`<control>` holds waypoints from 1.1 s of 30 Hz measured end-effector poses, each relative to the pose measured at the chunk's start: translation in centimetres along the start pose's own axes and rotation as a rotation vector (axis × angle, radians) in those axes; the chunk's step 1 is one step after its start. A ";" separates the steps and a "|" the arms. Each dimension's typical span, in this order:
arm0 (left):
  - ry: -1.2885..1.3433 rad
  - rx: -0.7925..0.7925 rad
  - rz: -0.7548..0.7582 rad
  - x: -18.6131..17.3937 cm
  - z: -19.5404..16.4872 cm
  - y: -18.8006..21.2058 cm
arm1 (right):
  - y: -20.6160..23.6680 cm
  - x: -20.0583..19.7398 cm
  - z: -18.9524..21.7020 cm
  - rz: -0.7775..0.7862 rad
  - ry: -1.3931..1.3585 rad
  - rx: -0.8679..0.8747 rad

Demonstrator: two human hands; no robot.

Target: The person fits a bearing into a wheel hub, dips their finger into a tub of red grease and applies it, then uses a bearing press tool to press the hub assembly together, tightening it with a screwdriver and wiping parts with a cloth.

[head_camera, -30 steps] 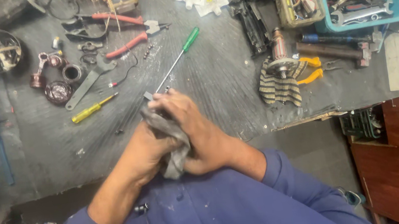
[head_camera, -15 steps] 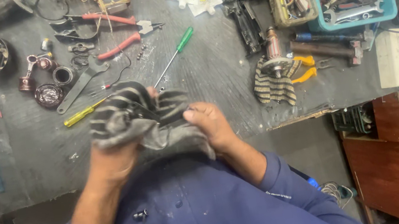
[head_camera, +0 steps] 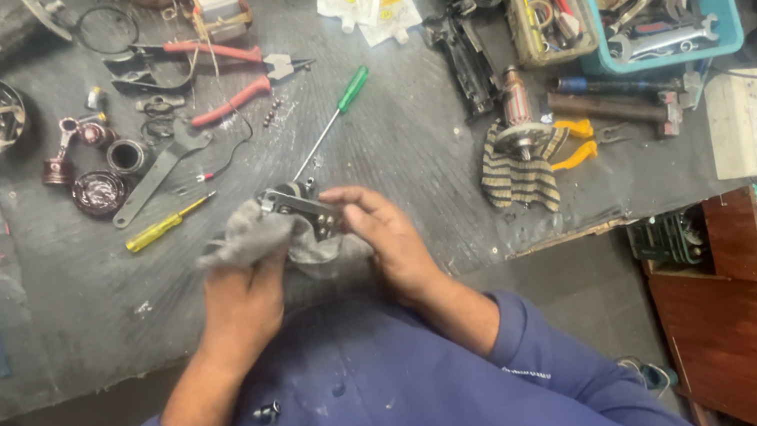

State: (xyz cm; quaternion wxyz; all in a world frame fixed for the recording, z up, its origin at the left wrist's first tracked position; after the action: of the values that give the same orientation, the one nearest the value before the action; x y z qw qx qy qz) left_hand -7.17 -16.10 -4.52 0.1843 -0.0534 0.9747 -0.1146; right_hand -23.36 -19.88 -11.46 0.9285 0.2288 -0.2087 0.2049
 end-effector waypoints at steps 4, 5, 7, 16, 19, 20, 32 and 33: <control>0.104 -0.219 0.240 1.0 2.2 0.3 | 1.5 1.3 4.2 0.002 0.519 -0.321; 0.080 -0.250 0.277 1.1 2.5 0.4 | 1.5 1.6 4.1 -0.006 0.679 -0.318; -0.133 -0.246 0.341 1.0 2.7 0.3 | 1.2 1.4 3.3 0.022 0.695 -0.252; 0.197 0.111 -0.031 -2.2 -1.0 -2.1 | 0.0 -1.9 0.0 -0.032 -0.028 0.014; 0.070 -0.032 0.042 -1.9 1.6 -1.3 | 0.4 -1.6 0.8 -0.035 0.056 -0.058; 0.016 -0.040 0.105 -1.1 2.2 -1.1 | 0.5 -1.5 1.0 -0.056 0.134 -0.061; 0.693 -0.169 0.416 1.1 -1.1 2.7 | 1.8 0.1 3.1 0.043 0.144 -0.175; 0.677 -0.131 0.467 1.1 -1.6 2.8 | 2.0 0.5 3.2 0.048 0.122 -0.181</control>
State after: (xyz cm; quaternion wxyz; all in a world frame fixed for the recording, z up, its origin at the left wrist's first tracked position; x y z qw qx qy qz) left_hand -8.96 -13.27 -4.13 -0.1295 0.1982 0.9714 -0.0188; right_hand -24.85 -19.76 -8.00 0.9511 0.1262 -0.1749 0.2209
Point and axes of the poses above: each hand's wrist, its own y-axis away from the middle knuckle, its own x-axis out of the palm, z = x × y, the point moved 10 cm from there along -y, towards the middle knuckle, and after that the axes turned 8 degrees about x, right-handed, at the moved point
